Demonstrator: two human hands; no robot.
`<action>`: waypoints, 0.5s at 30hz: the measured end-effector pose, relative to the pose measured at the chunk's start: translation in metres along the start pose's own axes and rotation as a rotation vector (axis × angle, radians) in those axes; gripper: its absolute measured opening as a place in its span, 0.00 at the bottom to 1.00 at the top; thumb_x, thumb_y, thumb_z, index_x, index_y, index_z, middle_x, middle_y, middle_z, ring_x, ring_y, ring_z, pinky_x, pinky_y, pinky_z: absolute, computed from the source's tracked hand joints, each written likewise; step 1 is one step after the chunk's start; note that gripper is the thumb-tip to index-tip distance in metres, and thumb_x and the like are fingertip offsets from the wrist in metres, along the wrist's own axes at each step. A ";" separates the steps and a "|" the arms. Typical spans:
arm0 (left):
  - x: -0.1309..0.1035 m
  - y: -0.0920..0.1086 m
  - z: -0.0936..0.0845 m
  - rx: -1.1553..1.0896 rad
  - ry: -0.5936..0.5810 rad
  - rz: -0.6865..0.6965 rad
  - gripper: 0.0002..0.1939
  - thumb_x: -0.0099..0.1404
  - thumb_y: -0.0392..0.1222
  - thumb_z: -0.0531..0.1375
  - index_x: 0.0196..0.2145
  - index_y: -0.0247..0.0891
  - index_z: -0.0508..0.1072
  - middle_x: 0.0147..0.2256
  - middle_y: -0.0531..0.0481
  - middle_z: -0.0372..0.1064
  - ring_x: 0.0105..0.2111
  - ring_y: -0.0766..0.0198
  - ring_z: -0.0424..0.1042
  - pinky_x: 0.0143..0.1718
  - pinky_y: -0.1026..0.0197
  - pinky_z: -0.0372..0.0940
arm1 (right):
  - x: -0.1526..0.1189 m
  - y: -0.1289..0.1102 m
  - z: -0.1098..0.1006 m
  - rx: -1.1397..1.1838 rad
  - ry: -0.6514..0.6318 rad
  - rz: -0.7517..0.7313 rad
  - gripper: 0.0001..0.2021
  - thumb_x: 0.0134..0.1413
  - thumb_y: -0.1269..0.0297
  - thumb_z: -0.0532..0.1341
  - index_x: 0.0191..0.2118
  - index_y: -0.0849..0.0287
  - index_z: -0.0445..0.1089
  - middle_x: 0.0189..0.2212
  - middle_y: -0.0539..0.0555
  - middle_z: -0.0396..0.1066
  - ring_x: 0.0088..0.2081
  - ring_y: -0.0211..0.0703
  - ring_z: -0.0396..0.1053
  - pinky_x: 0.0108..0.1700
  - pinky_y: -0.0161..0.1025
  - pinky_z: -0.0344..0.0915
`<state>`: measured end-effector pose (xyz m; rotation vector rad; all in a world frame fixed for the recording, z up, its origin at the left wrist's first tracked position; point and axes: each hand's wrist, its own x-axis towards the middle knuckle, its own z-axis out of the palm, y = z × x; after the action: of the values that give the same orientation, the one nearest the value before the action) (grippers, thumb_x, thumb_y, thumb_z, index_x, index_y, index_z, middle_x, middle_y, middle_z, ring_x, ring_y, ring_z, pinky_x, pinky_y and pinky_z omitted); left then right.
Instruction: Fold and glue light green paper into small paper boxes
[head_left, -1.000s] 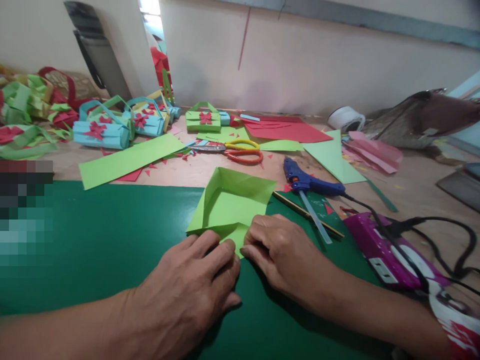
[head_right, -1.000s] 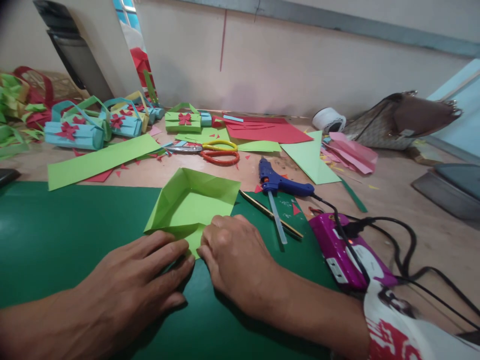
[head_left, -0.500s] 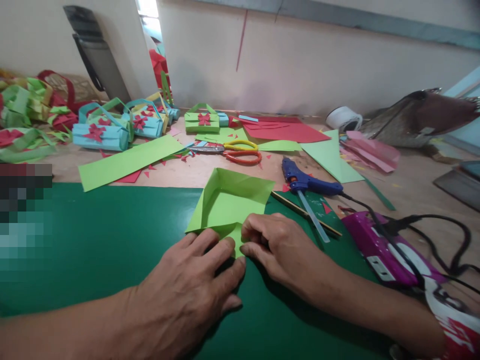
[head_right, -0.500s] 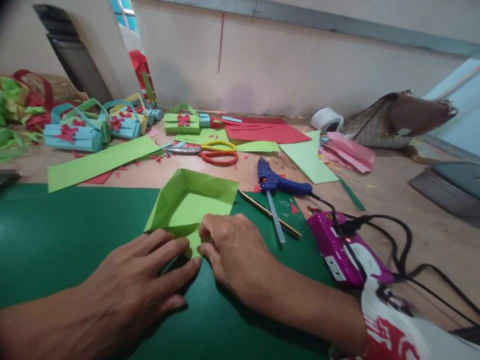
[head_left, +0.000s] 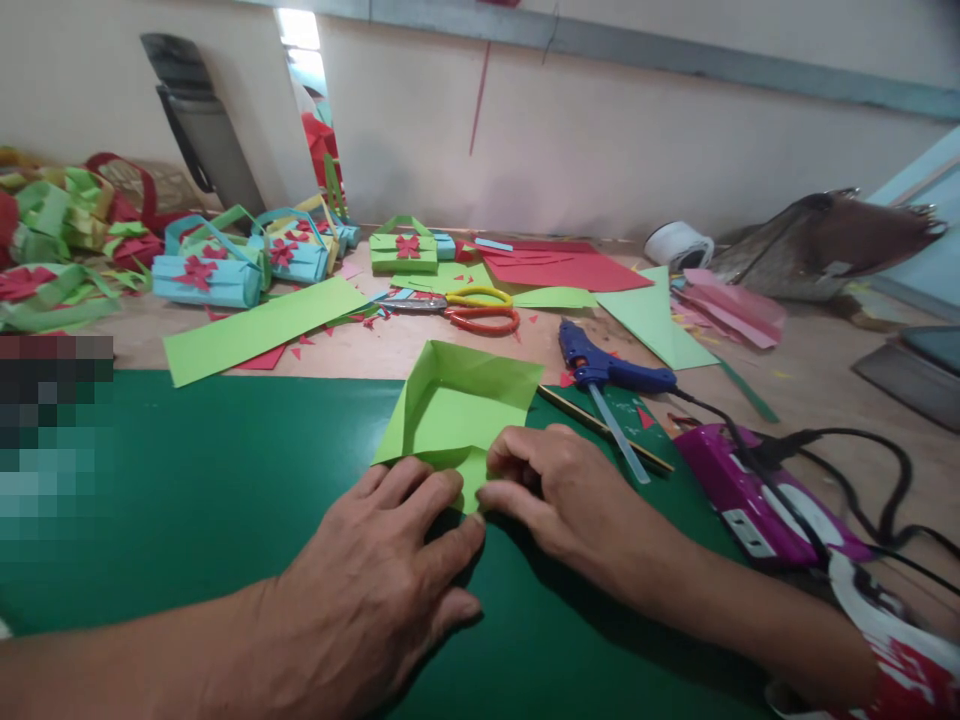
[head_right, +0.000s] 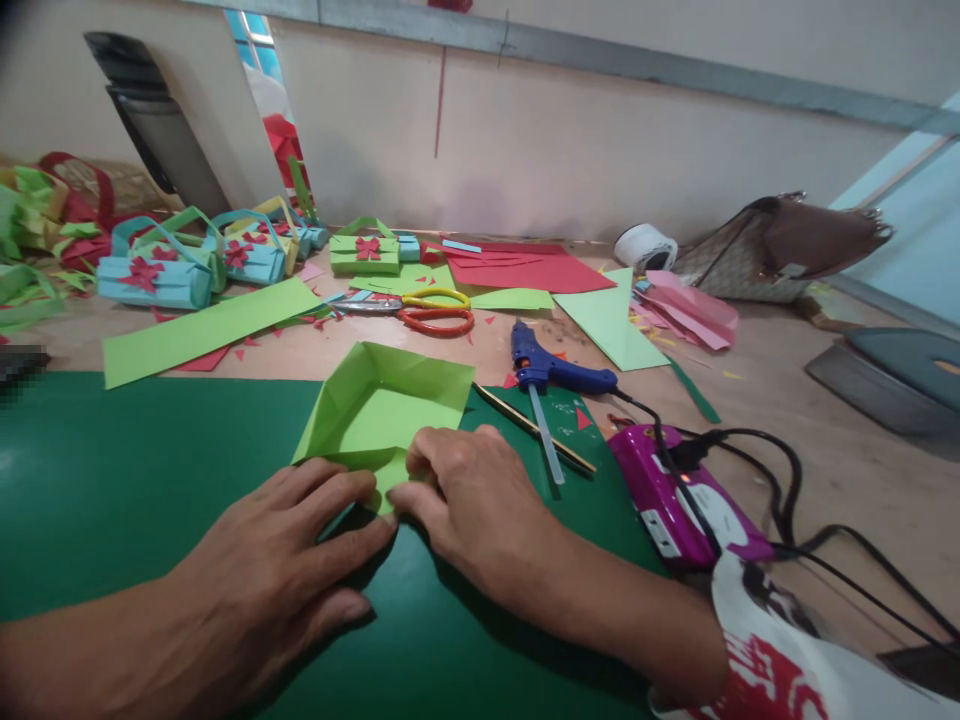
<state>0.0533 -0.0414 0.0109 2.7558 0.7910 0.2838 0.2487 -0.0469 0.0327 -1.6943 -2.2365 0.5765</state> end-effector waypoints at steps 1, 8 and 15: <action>0.000 0.000 0.000 0.008 0.005 0.002 0.15 0.65 0.48 0.54 0.48 0.44 0.65 0.46 0.46 0.62 0.42 0.51 0.59 0.40 0.46 0.60 | 0.000 -0.001 0.001 -0.001 0.006 -0.001 0.08 0.52 0.68 0.61 0.27 0.58 0.60 0.25 0.45 0.65 0.29 0.37 0.58 0.34 0.38 0.48; -0.001 0.001 0.000 0.060 0.033 0.015 0.14 0.65 0.48 0.54 0.48 0.44 0.66 0.46 0.45 0.61 0.42 0.52 0.59 0.42 0.47 0.60 | -0.001 0.005 0.001 -0.015 0.019 -0.032 0.08 0.50 0.71 0.62 0.28 0.58 0.60 0.27 0.46 0.63 0.32 0.38 0.58 0.37 0.39 0.50; -0.005 -0.001 0.000 0.018 0.006 0.019 0.16 0.65 0.49 0.53 0.49 0.44 0.66 0.47 0.44 0.61 0.43 0.50 0.59 0.41 0.45 0.60 | -0.005 0.014 -0.001 -0.012 0.020 -0.033 0.06 0.51 0.74 0.61 0.29 0.58 0.62 0.29 0.47 0.64 0.34 0.40 0.59 0.39 0.40 0.51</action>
<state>0.0491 -0.0435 0.0097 2.7820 0.7735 0.2895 0.2622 -0.0487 0.0277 -1.6585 -2.2545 0.5373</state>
